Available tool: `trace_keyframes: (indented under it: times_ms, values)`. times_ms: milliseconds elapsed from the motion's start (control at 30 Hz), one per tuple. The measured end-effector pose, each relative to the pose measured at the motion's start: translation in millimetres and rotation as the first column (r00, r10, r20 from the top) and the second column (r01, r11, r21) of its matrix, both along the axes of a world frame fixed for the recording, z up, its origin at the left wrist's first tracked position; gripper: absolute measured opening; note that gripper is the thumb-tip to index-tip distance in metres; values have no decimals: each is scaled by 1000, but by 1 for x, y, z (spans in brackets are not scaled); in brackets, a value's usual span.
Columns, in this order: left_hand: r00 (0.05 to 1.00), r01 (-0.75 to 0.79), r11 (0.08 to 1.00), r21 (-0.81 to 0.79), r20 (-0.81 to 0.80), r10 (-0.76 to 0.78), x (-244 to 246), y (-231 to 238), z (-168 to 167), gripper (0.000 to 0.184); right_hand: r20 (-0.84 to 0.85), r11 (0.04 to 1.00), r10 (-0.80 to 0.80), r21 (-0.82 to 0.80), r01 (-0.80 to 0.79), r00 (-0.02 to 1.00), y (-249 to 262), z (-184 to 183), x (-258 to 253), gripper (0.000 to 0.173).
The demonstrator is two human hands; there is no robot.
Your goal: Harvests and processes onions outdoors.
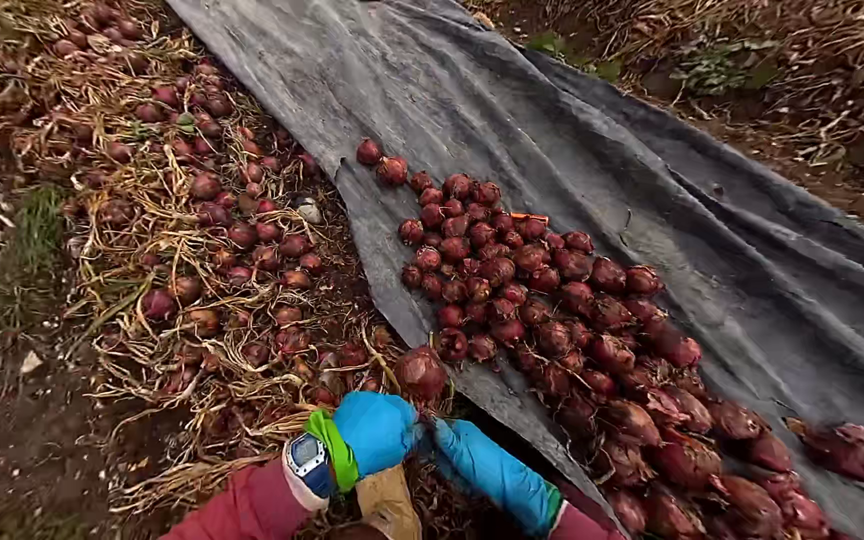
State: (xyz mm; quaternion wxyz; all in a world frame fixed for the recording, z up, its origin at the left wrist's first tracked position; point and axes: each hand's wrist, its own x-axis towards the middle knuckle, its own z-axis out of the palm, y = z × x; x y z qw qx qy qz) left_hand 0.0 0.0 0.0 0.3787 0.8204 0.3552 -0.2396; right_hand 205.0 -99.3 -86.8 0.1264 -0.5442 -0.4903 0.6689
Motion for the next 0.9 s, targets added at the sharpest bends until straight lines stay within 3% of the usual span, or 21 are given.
trace_keyframes:
  times_ms: [67,133,167,200,267,333,433,500,533,600,633,700,733,767,800,833,900]
  values:
    - [999,17,999,-46,32,-16,10,-5,-9,41,-49,978,-200,54,203,978,-7,4,-1,98]
    - [969,-245,967,72,2,245,-7,20,-32,43,-141,817,-561,61,573,816,-6,0,15,95]
    - [905,-417,896,155,-17,424,-22,39,-50,45,-144,721,-680,52,691,719,-3,-2,27,92]
    - [812,-562,796,222,-36,583,-35,57,-67,46,-119,685,-719,44,728,684,-3,-5,37,91]
    - [697,-645,694,321,-127,706,-51,82,-104,49,-52,767,-640,20,642,767,-11,-12,43,94]
    - [687,-582,748,319,-300,662,-49,90,-148,70,-33,841,-542,-36,541,840,-19,-20,36,93]
    - [681,-518,804,291,-429,594,-31,100,-193,88,-63,823,-566,-98,559,822,-16,-36,22,88]
    - [701,-534,794,291,-372,608,-33,101,-198,87,-76,787,-614,-127,603,785,-15,-45,15,88]
    - [689,-617,738,273,-265,674,-36,92,-194,88,-78,776,-627,-143,614,775,-15,-48,13,89]
    - [516,-856,510,82,63,855,-41,73,-185,96,-76,781,-618,-177,599,783,-7,-54,12,90]
    - [342,-920,372,-122,212,915,-43,61,-179,100,-75,791,-601,-196,579,796,-3,-57,10,90]
    - [-30,-855,148,-496,332,943,-38,47,-155,94,-80,819,-551,-242,520,831,4,-61,5,89]
    - [-158,-789,95,-608,349,924,-33,53,-138,84,-92,834,-526,-251,491,846,13,-63,1,87]
    - [-204,-743,97,-663,362,910,-32,60,-118,72,-118,854,-495,-246,458,861,20,-62,-4,86]
    - [-159,-747,158,-645,405,900,-34,66,-98,64,-159,881,-455,-221,418,876,26,-58,-7,86]
    - [-50,-784,257,-565,470,881,-38,72,-80,58,-207,907,-415,-176,383,886,34,-50,-10,85]
    - [260,-838,466,-284,543,799,-43,75,-51,43,-312,933,-353,-55,354,882,53,-27,-14,88]
